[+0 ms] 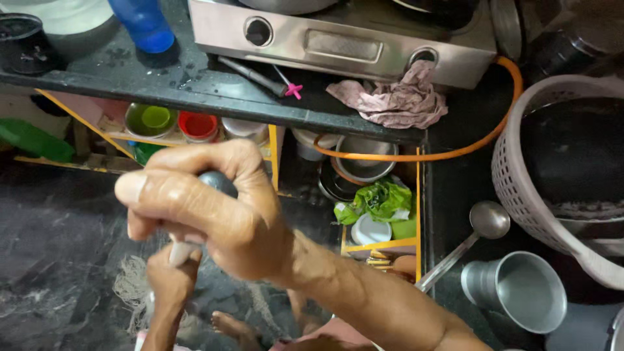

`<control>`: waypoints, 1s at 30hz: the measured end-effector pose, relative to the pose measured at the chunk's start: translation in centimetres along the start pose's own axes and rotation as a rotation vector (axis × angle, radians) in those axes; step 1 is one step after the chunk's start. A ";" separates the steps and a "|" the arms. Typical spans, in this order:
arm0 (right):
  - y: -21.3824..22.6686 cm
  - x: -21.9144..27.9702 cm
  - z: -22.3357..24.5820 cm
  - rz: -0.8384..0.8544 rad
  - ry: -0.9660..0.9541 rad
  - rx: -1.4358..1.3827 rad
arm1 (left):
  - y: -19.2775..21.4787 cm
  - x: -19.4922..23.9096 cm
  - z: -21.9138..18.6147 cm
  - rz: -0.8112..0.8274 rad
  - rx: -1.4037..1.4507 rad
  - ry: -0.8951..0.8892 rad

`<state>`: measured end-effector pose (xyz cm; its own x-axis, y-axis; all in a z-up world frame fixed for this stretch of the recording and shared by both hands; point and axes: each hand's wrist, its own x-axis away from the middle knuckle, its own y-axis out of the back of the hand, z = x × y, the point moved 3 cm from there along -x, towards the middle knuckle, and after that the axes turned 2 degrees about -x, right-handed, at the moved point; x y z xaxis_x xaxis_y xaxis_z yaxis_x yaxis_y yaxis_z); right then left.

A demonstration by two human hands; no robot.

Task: The person mops a dark tiled floor with a mop and a bucket of water, and then turns off a light switch on the wall.

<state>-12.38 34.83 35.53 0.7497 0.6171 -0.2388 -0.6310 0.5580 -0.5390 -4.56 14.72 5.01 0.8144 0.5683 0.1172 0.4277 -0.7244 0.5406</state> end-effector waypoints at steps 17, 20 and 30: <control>1.6 -6.9 1.0 0.024 0.229 0.183 | 0.4 -6.3 -4.3 -0.047 -0.069 -0.269; 1.3 -8.0 1.0 0.053 0.182 0.085 | 2.0 -3.7 -3.0 0.001 -0.129 -0.151; 2.6 -7.7 2.8 -0.121 0.254 0.148 | -1.5 -3.3 -3.9 -0.052 -0.142 -0.303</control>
<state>-20.34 33.04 38.22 0.8350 0.3938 -0.3843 -0.5427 0.7047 -0.4570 -9.39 15.42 7.06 0.8817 0.4459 -0.1545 0.4298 -0.6238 0.6528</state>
